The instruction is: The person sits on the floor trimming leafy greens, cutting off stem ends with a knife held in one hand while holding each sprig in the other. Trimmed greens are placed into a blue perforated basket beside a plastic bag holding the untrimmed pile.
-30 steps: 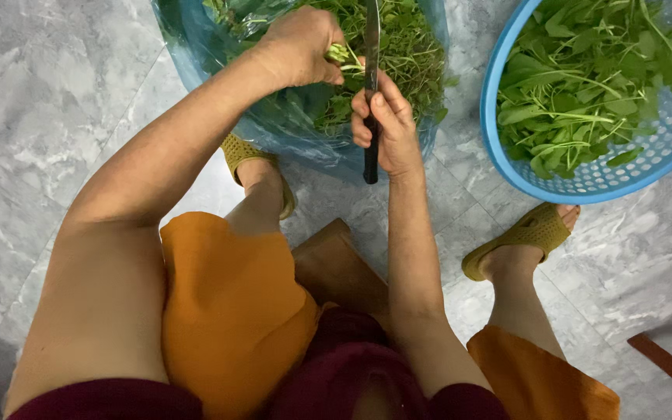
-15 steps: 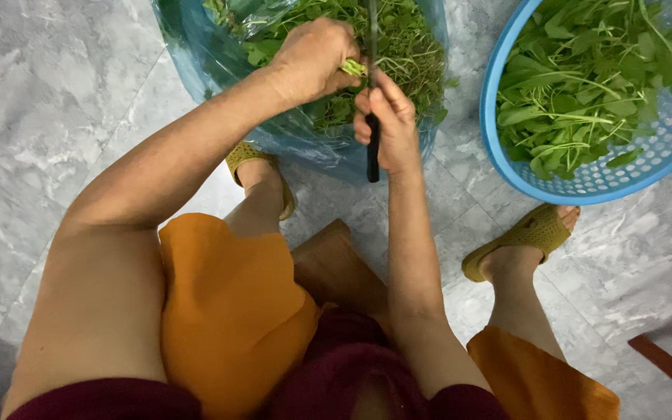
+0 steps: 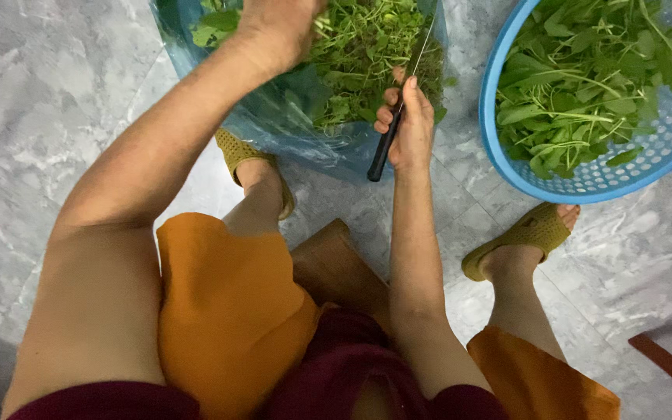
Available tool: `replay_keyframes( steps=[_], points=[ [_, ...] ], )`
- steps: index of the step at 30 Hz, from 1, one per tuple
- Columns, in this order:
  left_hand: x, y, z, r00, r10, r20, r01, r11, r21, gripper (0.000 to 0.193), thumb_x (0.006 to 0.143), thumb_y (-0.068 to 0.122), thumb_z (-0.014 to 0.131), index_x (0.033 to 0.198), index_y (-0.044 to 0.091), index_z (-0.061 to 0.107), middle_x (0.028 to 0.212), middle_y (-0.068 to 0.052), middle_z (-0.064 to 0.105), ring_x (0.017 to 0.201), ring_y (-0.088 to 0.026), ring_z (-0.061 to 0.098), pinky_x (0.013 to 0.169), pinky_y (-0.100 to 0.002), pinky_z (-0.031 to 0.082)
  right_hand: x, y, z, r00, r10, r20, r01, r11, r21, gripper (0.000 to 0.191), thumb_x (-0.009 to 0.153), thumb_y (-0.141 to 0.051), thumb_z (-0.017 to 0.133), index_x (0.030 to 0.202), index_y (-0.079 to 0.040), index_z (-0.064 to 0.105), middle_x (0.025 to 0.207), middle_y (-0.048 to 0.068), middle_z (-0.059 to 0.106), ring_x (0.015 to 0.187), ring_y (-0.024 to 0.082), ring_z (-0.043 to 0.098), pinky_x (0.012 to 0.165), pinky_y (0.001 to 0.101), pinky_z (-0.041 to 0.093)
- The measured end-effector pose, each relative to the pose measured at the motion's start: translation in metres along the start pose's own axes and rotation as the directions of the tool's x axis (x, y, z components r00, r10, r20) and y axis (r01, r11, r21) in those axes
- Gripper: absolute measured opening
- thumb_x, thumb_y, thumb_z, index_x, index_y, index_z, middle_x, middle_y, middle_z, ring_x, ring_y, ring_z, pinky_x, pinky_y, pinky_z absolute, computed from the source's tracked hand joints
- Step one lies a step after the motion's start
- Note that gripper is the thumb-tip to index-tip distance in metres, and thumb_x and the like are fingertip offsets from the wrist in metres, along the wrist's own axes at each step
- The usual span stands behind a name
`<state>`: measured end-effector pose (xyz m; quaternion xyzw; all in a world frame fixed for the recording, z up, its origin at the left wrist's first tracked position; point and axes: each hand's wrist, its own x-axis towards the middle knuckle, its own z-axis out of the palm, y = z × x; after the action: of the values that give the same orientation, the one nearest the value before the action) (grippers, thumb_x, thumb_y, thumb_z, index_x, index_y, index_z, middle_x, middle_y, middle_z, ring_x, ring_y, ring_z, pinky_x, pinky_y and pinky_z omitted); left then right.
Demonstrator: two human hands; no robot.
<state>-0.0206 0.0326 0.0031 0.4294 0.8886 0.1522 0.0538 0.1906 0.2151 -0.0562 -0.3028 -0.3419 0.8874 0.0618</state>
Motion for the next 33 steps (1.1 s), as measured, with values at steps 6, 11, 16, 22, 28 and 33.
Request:
replay_keyframes(
  steps=[6, 11, 16, 22, 28, 33],
  points=[
    [0.014, 0.004, 0.069, 0.986, -0.090, 0.142, 0.086, 0.996, 0.040, 0.023, 0.073, 0.020, 0.087, 0.083, 0.004, 0.075, 0.081, -0.019, 0.071, 0.077, -0.036, 0.072, 0.067, -0.047, 0.059, -0.001, 0.003, 0.006, 0.999, 0.031, 0.012, -0.031, 0.999, 0.014, 0.048, 0.109, -0.041, 0.059, 0.137, -0.003, 0.055, 0.088, 0.002, 0.054, 0.065, 0.011, 0.051, 0.054, 0.0266, 0.040],
    [0.028, -0.001, 0.084, 0.998, 0.063, 0.029, -0.069, 0.954, 0.292, 0.008, 0.078, 0.012, 0.084, 0.083, 0.012, 0.078, 0.080, -0.015, 0.073, 0.076, -0.030, 0.073, 0.066, -0.044, 0.058, -0.004, 0.000, 0.015, 0.998, 0.040, 0.055, -0.039, 0.999, -0.018, 0.050, 0.109, -0.039, 0.057, 0.142, -0.002, 0.056, 0.088, 0.002, 0.054, 0.064, 0.010, 0.051, 0.052, 0.0263, 0.040],
    [0.007, -0.007, 0.057, 0.991, 0.052, 0.121, -0.033, 0.987, -0.157, 0.022, 0.073, 0.024, 0.092, 0.088, 0.013, 0.081, 0.082, -0.015, 0.074, 0.081, -0.035, 0.071, 0.070, -0.048, 0.056, -0.008, -0.006, 0.018, 0.965, 0.062, 0.253, -0.034, 0.993, -0.110, 0.047, 0.111, -0.032, 0.058, 0.148, -0.003, 0.054, 0.089, 0.003, 0.054, 0.065, 0.012, 0.052, 0.052, 0.0276, 0.041],
    [-0.013, 0.020, 0.029, 0.966, 0.111, 0.235, -0.051, 0.968, -0.247, 0.031, 0.074, 0.024, 0.091, 0.104, 0.018, 0.083, 0.088, -0.013, 0.076, 0.083, -0.035, 0.072, 0.075, -0.047, 0.057, -0.012, 0.002, 0.028, 0.938, 0.210, 0.275, -0.192, 0.977, -0.089, 0.043, 0.110, -0.026, 0.061, 0.148, -0.009, 0.052, 0.090, 0.004, 0.054, 0.064, 0.013, 0.052, 0.052, 0.0266, 0.040],
    [-0.010, 0.014, 0.015, 0.982, 0.055, 0.178, -0.011, 0.971, -0.240, 0.049, 0.069, 0.035, 0.093, 0.111, 0.013, 0.080, 0.088, -0.013, 0.076, 0.084, -0.034, 0.073, 0.074, -0.047, 0.057, -0.011, 0.002, 0.027, 0.919, 0.250, 0.305, -0.263, 0.965, 0.003, 0.036, 0.112, -0.027, 0.058, 0.145, -0.013, 0.055, 0.088, 0.003, 0.053, 0.063, 0.012, 0.050, 0.052, 0.0247, 0.039],
    [-0.012, 0.018, 0.016, 0.989, -0.004, 0.150, 0.046, 0.961, -0.273, 0.042, 0.079, 0.040, 0.093, 0.106, 0.011, 0.080, 0.085, -0.013, 0.074, 0.085, -0.033, 0.073, 0.076, -0.047, 0.056, -0.011, 0.002, 0.024, 0.914, 0.257, 0.315, -0.291, 0.955, 0.066, 0.034, 0.113, -0.029, 0.055, 0.144, -0.014, 0.056, 0.091, 0.002, 0.054, 0.066, 0.012, 0.049, 0.055, 0.0241, 0.039]
  ],
)
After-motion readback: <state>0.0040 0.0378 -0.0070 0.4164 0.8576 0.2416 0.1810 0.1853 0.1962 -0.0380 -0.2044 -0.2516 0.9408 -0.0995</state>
